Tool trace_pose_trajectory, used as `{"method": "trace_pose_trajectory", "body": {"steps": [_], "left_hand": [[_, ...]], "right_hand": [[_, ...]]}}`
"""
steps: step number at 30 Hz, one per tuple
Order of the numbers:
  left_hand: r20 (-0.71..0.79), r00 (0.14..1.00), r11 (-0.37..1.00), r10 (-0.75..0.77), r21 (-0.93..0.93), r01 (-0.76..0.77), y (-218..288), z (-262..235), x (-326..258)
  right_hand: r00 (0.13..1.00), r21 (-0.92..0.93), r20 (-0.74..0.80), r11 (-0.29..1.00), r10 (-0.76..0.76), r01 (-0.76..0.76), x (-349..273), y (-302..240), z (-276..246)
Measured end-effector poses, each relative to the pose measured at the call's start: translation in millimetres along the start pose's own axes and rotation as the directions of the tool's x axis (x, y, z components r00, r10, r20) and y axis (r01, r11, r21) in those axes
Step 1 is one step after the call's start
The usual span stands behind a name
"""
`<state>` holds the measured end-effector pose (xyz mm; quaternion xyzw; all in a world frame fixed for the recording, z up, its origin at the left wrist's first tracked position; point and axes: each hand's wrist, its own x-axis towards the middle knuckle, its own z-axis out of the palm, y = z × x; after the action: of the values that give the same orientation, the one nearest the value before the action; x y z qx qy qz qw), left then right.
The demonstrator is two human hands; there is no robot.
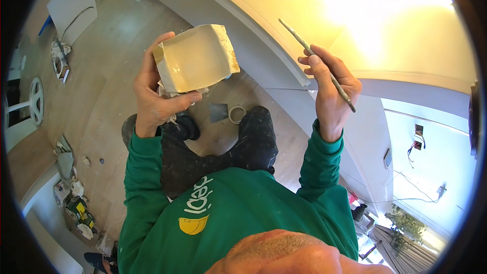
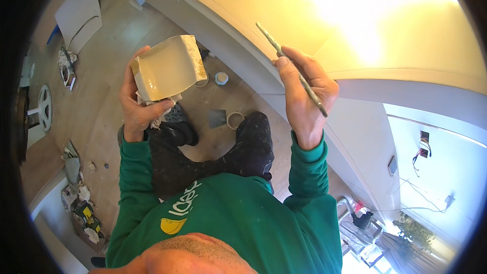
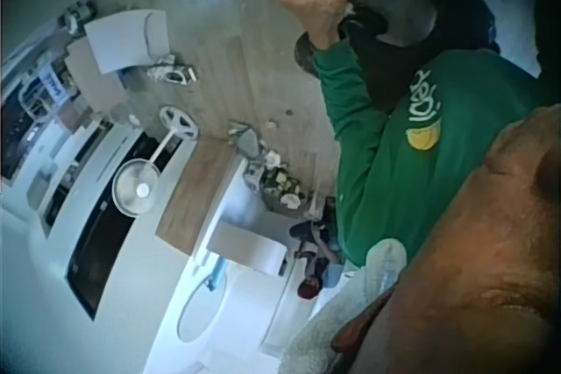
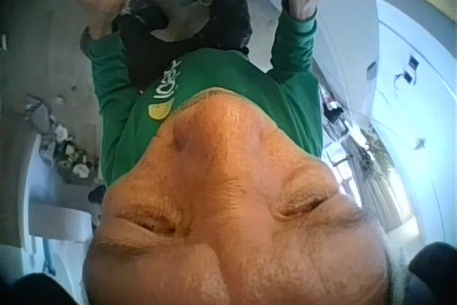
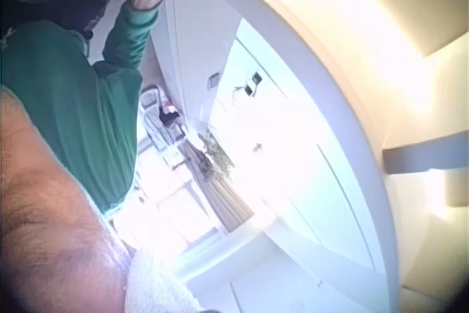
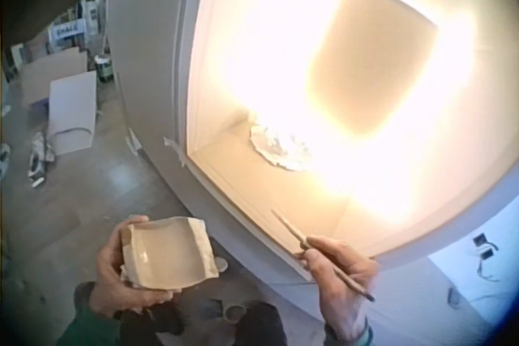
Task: The person applies paint to the inner corners and edges of a built-in shelving unit using a brush, dipping it into a small container and using a cloth to wipe away excess paint from the surfaces.
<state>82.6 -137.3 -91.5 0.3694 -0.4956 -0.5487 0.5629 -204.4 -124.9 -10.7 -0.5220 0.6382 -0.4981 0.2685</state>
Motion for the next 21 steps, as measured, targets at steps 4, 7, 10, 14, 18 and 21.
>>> {"method": "trace_pose_trajectory", "body": {"steps": [4, 7, 10, 14, 18, 21], "left_hand": [[-0.002, 1.0, 0.999, 0.029, 0.037, -0.029, 1, -3, 0], [0.019, 0.998, 0.993, 0.065, 0.097, -0.067, 0, -4, 0], [0.02, 0.998, 0.995, 0.062, 0.073, -0.063, -1, -4, -1], [0.016, 0.999, 0.997, 0.044, 0.058, -0.045, -2, -5, -1], [0.052, 0.994, 0.987, 0.095, 0.123, -0.101, -2, -7, 0], [0.054, 0.994, 0.987, 0.1, 0.121, -0.106, -2, -6, 0]], "right_hand": [[0.998, 0.016, -0.058, 1.0, -0.017, 0.018, 1, -3, 9], [0.997, 0.015, -0.073, 0.999, -0.038, 0.039, 4, 0, 14], [0.997, 0.0, -0.06, 0.999, -0.046, 0.046, 5, 3, 15], [0.998, -0.028, -0.048, 0.999, -0.033, 0.032, 5, 4, 16], [0.999, -0.039, -0.036, 0.999, -0.028, 0.027, 7, 5, 17], [0.999, -0.053, -0.032, 0.998, -0.037, 0.036, 7, 9, 18]]}}
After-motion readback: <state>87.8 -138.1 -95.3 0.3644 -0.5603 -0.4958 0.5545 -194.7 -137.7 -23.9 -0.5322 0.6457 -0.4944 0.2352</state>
